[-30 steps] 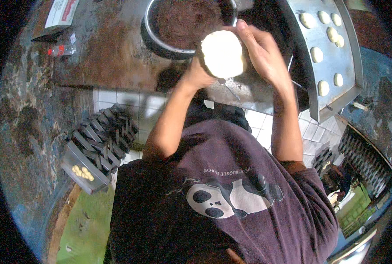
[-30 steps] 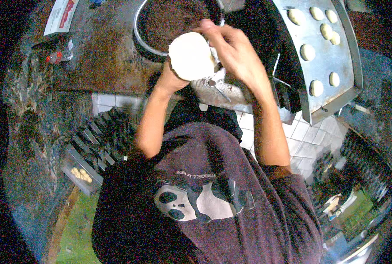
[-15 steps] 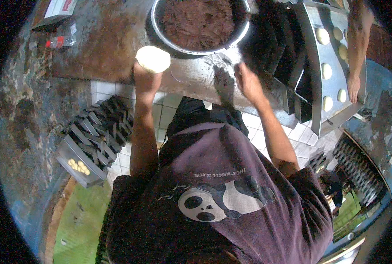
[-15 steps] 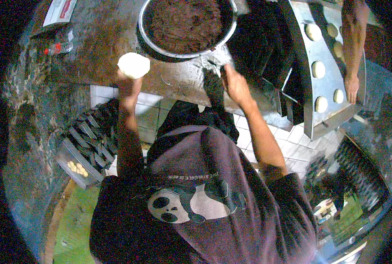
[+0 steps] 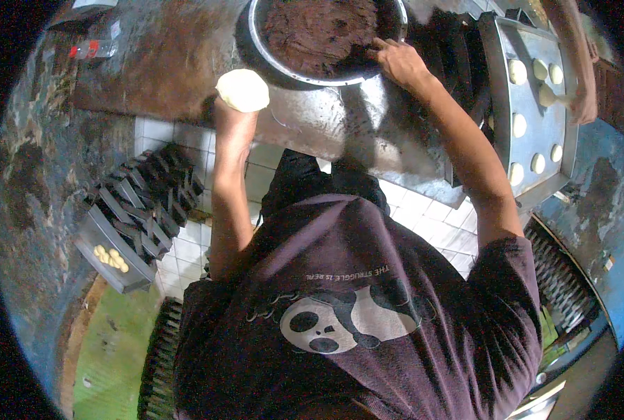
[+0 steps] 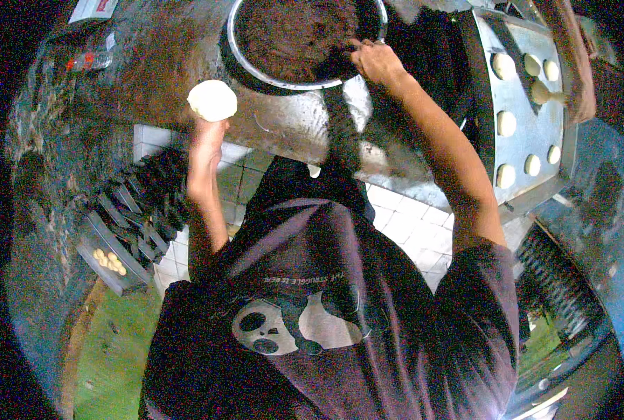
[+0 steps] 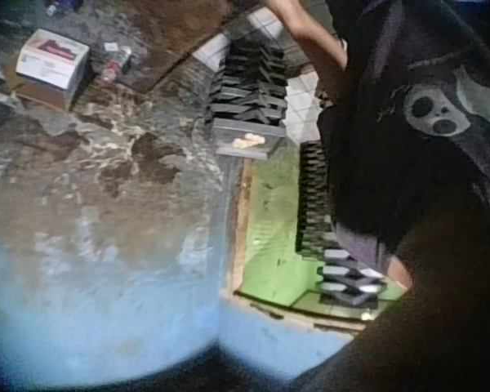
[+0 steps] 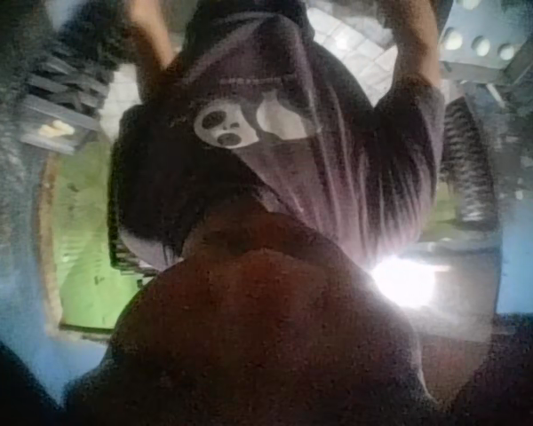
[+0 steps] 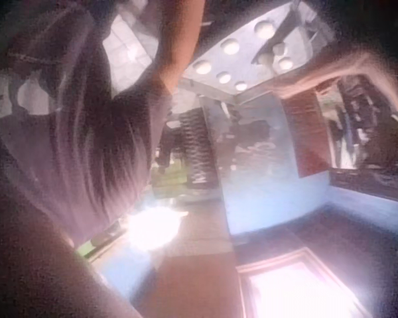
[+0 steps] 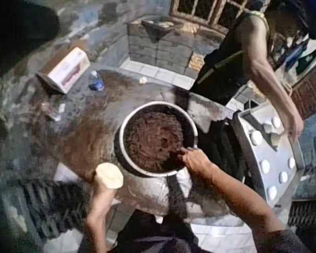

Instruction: The person prepares filled buns by flattening dough portions, scooping a dark filling into the center with a spoon, and pinching the dough closed before placing them onto a metal tray.

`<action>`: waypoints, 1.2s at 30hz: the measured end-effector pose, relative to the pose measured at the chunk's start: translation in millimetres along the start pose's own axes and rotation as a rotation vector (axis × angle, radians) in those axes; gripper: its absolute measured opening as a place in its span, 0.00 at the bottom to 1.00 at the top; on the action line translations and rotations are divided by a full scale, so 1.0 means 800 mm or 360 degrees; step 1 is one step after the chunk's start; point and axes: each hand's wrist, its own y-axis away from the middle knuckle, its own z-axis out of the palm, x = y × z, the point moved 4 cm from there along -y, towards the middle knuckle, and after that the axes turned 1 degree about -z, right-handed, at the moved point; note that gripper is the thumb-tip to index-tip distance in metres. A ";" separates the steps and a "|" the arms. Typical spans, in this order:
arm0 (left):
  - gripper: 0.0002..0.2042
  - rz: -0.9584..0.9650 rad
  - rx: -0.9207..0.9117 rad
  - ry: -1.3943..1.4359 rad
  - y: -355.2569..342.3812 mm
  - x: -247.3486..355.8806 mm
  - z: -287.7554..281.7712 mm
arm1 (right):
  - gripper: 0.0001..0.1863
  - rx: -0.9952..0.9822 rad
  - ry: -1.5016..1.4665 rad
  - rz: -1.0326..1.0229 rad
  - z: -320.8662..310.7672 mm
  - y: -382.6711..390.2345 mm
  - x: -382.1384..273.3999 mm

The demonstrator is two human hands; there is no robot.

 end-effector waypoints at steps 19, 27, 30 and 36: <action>0.15 0.0273 -0.0356 -0.0143 0.022 0.061 -0.005 | 0.14 -0.0194 -0.0318 -0.0012 0.031 -0.047 -0.033; 0.17 0.0312 -0.0318 -0.0373 0.012 0.050 -0.012 | 0.12 -0.0793 -0.0449 0.0238 -0.006 -0.059 -0.043; 0.18 0.0372 -0.0327 -0.0415 0.001 0.036 -0.004 | 0.16 -0.0348 -0.1657 -0.0017 -0.012 -0.043 -0.038; 0.19 0.0529 -0.0328 -0.0474 0.009 0.074 0.032 | 0.12 0.0309 -0.1838 0.0125 -0.184 -0.011 -0.166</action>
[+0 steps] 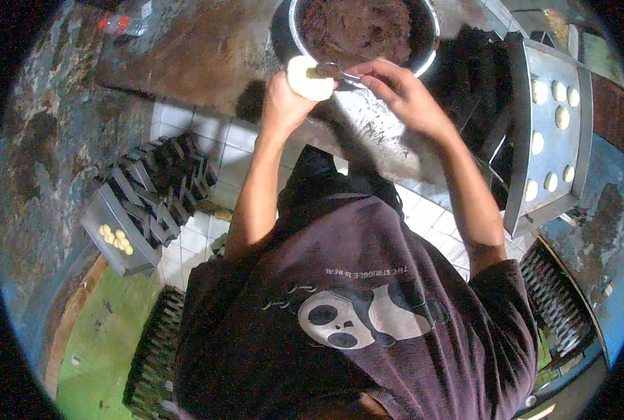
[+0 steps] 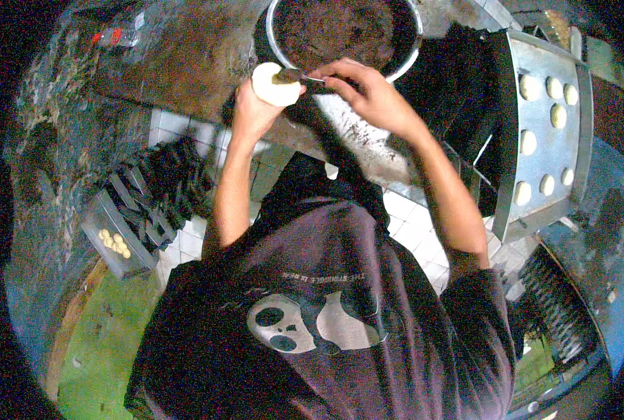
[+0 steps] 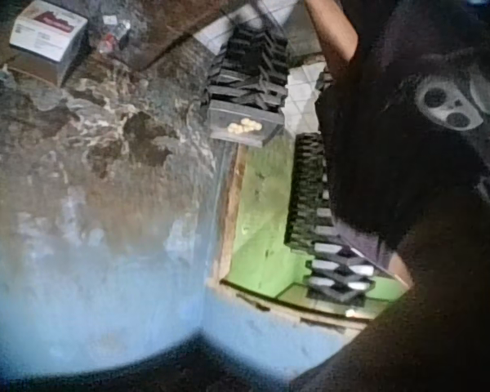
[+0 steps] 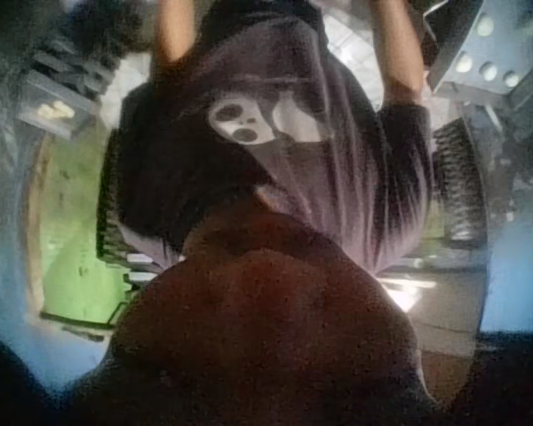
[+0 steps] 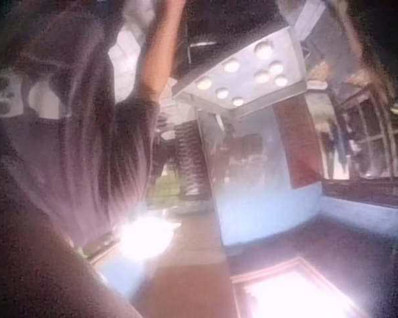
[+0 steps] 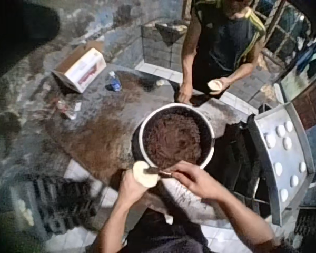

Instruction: The person prepares filled buns by flattening dough portions, scooping a dark filling into the center with a spoon, and pinching the dough closed before placing them onto a metal tray.

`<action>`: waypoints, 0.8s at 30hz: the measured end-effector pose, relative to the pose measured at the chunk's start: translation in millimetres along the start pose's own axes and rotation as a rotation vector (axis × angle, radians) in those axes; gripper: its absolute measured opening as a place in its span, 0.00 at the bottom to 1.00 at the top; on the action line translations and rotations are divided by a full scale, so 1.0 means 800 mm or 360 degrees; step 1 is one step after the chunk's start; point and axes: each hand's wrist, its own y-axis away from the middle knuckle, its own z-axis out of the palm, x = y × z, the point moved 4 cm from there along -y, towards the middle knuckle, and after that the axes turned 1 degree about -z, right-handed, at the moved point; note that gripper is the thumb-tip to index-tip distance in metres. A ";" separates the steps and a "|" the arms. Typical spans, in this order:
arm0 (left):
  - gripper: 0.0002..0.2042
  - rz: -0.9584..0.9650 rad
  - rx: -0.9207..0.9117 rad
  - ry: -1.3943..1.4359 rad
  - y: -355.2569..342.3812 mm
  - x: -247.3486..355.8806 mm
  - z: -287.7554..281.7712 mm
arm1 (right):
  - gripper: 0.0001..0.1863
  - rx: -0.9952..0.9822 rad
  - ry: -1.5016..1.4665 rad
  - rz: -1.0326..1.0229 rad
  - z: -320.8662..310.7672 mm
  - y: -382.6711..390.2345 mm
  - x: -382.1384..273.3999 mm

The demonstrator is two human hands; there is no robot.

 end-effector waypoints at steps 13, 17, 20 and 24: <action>0.10 0.0010 0.0077 0.0530 -0.014 -0.009 0.034 | 0.29 0.0765 0.0474 0.0254 0.094 0.143 0.073; 0.08 0.0249 -0.0297 0.0527 -0.010 0.022 0.051 | 0.24 0.0417 0.0813 0.0795 0.116 0.245 0.250; 0.12 0.0160 -0.0448 0.0181 0.005 0.048 0.057 | 0.29 0.0554 0.0540 0.0649 0.050 0.183 0.140; 0.14 0.0412 -0.0909 0.0141 0.011 0.050 0.097 | 0.45 0.0563 0.0416 -0.0196 -0.023 0.116 -0.044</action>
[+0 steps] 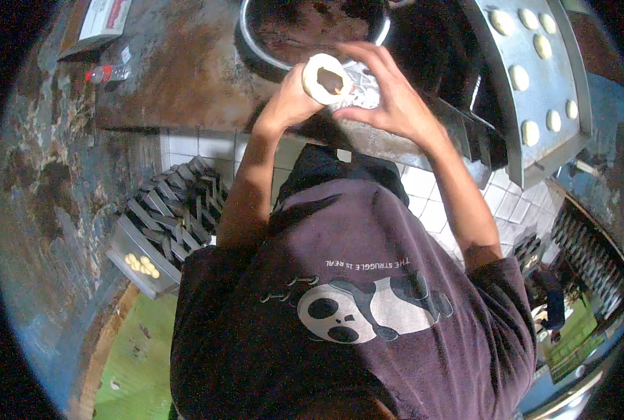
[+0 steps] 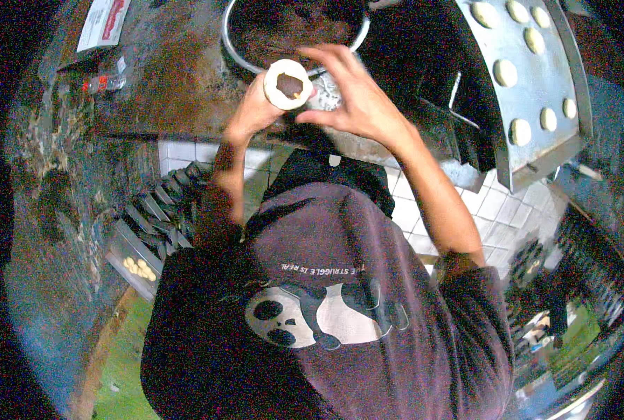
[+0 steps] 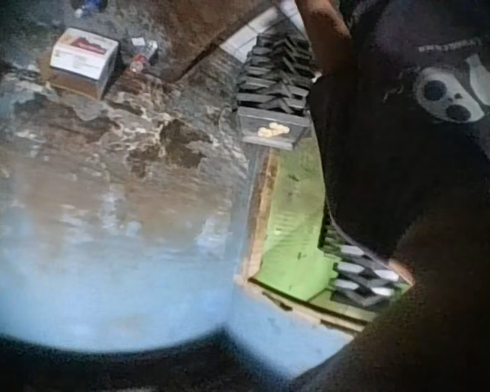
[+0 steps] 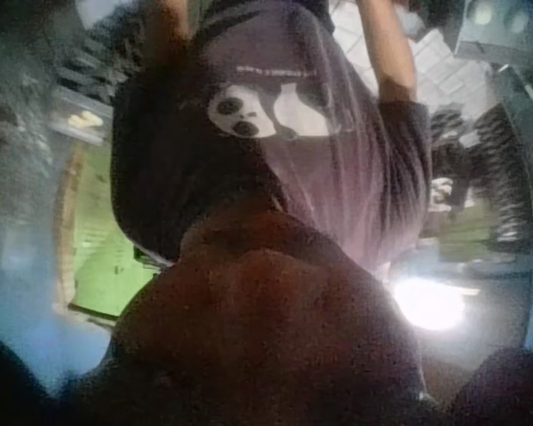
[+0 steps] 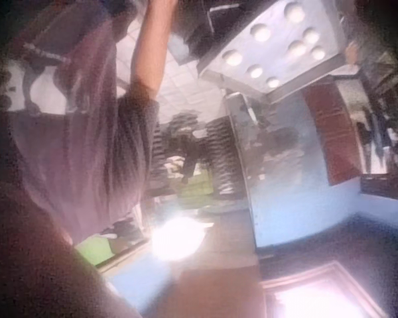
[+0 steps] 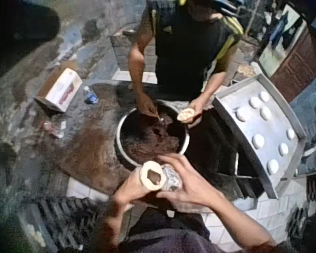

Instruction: The person prepares filled buns by flattening dough portions, scooping a dark filling into the center with a spoon, and pinching the dough closed before placing them onto a metal tray.

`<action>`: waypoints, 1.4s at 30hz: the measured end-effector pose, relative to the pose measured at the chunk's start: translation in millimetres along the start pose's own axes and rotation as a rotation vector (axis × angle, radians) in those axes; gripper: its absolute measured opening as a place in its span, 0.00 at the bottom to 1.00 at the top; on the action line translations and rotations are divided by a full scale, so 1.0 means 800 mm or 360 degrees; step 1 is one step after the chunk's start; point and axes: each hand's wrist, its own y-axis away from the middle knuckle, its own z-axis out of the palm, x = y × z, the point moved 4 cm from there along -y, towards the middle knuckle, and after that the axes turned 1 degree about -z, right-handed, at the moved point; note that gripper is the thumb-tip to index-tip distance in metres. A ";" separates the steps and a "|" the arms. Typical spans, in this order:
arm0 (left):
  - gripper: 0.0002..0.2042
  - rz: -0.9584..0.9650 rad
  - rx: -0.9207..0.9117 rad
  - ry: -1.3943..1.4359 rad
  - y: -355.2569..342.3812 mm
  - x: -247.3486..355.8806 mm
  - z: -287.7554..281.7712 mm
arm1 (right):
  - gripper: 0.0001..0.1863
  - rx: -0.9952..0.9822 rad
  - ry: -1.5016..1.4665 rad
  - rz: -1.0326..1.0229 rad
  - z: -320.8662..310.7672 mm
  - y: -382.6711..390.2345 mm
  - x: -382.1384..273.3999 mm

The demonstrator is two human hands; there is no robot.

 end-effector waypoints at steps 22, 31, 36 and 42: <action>0.14 -0.0043 -0.0056 0.1003 -0.005 0.167 0.100 | 0.56 -0.0024 0.0016 -0.0030 -0.166 0.057 -0.069; 0.18 -0.0128 -0.0099 0.1281 -0.031 0.222 0.161 | 0.12 0.0333 -0.0222 0.0103 -0.238 0.090 -0.030; 0.17 0.0125 0.0082 0.0966 -0.054 0.240 0.203 | 0.23 0.0411 -0.0571 0.0370 -0.273 0.122 -0.027; 0.13 0.0008 -0.0029 0.1133 -0.073 0.269 0.241 | 0.32 0.0351 0.0090 -0.0253 -0.307 0.140 -0.026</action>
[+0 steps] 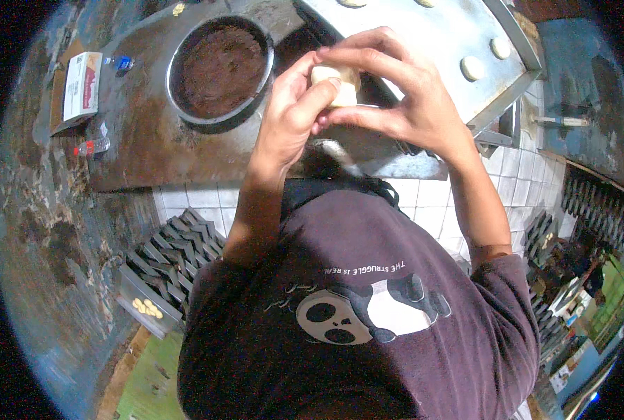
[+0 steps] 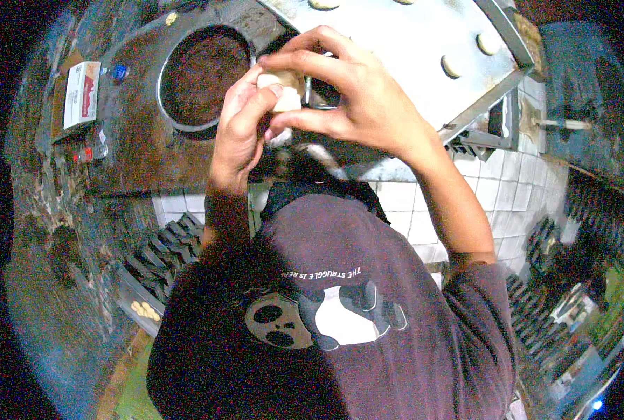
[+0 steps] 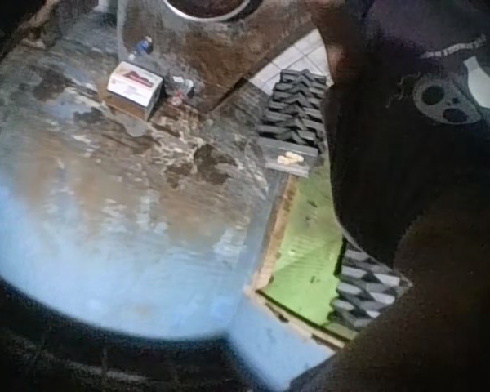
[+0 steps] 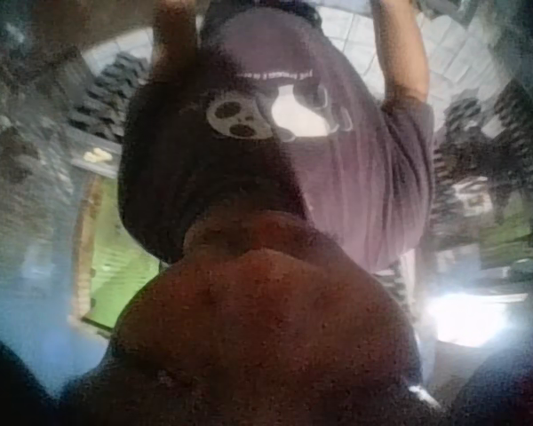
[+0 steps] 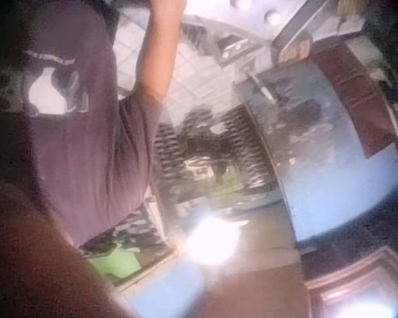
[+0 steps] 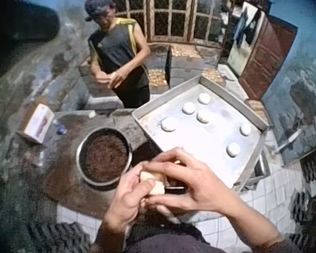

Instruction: The person prepares filled buns by flattening dough portions, scooping a dark filling into the center with a spoon, and pinching the dough closed before placing them onto a metal tray.

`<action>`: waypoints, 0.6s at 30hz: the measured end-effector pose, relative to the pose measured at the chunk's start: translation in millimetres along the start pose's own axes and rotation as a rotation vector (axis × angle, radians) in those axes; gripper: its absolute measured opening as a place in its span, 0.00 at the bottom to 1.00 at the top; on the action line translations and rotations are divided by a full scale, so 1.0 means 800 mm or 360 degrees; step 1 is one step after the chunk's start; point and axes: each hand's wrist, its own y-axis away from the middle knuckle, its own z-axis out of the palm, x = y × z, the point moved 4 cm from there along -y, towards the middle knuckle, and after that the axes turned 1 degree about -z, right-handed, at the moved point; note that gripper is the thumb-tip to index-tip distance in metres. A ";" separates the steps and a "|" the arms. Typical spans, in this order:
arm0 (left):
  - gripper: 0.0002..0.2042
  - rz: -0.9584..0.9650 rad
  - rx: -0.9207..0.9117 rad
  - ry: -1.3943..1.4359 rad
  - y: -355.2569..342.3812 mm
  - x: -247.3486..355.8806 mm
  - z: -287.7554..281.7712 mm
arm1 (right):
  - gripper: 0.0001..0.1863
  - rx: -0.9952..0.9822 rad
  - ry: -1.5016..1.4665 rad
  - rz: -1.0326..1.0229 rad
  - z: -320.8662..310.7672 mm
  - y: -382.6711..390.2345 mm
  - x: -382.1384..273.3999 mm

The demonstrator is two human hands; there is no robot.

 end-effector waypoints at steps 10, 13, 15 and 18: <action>0.17 0.0427 0.0277 -0.0378 -0.033 0.037 0.047 | 0.14 0.0596 -0.1846 0.1119 0.011 0.057 0.056; 0.17 0.0740 0.0199 -0.0501 -0.051 0.053 0.073 | 0.21 0.0618 -0.2556 0.0944 0.035 0.067 0.052; 0.15 0.0667 -0.0009 -0.0322 -0.052 0.047 0.104 | 0.26 0.0839 -0.2385 0.0767 0.040 0.074 0.048; 0.13 0.0586 -0.0200 -0.0009 -0.052 0.035 0.142 | 0.23 0.1263 -0.1596 0.0690 0.021 0.072 0.049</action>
